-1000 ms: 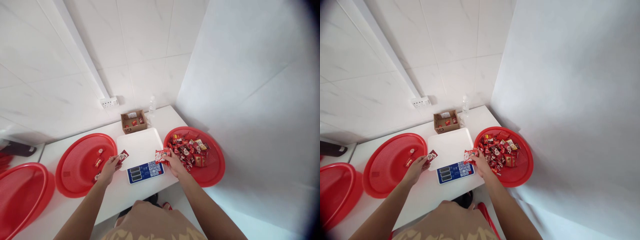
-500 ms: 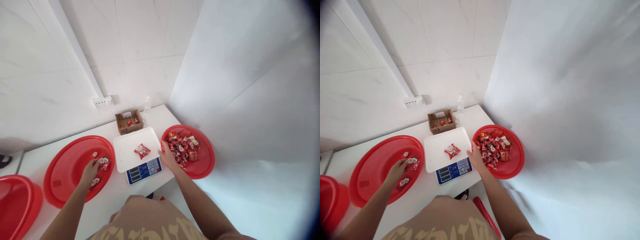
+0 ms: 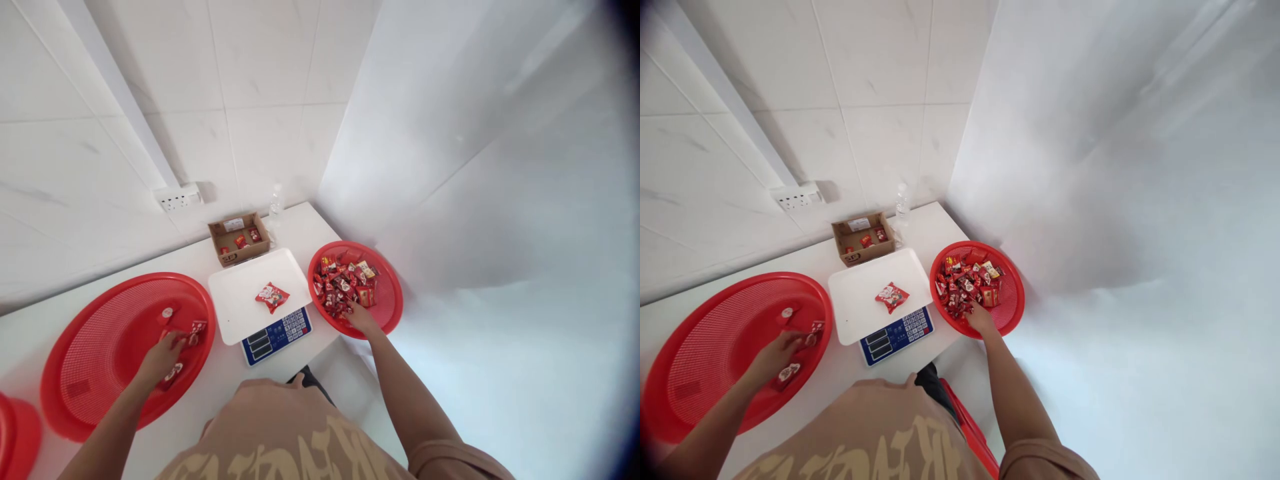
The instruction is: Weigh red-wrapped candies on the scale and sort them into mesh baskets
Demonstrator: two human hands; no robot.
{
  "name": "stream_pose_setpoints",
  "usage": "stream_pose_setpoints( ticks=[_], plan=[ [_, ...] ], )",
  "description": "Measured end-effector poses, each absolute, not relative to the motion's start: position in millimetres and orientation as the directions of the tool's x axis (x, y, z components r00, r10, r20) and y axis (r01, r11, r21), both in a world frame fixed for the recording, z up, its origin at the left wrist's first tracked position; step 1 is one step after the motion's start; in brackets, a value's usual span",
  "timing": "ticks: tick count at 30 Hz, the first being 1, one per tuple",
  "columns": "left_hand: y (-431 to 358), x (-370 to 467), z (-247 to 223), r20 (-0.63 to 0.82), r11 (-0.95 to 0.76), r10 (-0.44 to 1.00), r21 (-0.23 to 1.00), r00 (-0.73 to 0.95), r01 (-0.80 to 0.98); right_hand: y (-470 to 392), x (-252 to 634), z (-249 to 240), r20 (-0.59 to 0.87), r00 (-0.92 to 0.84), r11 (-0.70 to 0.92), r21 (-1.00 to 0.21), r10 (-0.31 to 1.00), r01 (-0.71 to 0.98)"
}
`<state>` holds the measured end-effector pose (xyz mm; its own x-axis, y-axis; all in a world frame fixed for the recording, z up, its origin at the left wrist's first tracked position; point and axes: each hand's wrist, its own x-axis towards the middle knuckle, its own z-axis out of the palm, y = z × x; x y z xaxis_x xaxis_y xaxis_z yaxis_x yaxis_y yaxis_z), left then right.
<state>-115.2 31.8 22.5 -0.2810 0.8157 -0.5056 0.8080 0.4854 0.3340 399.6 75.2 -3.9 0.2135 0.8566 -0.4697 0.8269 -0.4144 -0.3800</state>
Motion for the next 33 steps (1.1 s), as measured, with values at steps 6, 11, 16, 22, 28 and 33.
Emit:
stream_pose_setpoints(
  ticks=[6, 11, 16, 22, 28, 33],
  plan=[
    [41, -84, 39, -0.283, 0.441, 0.890, 0.336, -0.358, 0.832, 91, 411, -34, -0.504, 0.144, -0.341, -0.325, 0.852, 0.882],
    [73, -20, 64, -0.157, 0.410, 0.911, 0.451, -0.382, 0.793, 91, 419, -52, -0.379, 0.106, -0.235, -0.311, 0.919, 0.921],
    [102, 53, 65, -0.059, 0.257, 0.959, 0.586, -0.277, 0.768, 107, 440, -45, -0.396, -0.039, -0.137, -0.407, 0.917, 0.903],
    [109, 111, 64, -0.084, 0.149, 0.989, 0.642, -0.125, 0.752, 131, 442, -22, -0.329, -0.004, -0.157, -0.461, 0.944, 0.873],
    [111, 103, 67, -0.134, 0.163, 0.986, 0.647, -0.099, 0.745, 151, 429, -28, -0.200, 0.041, -0.139, -0.506, 0.979, 0.851],
    [107, 74, 63, -0.148, 0.153, 0.986, 0.680, -0.070, 0.717, 132, 409, -35, -0.277, 0.058, -0.201, -0.524, 0.959, 0.827]
  ],
)
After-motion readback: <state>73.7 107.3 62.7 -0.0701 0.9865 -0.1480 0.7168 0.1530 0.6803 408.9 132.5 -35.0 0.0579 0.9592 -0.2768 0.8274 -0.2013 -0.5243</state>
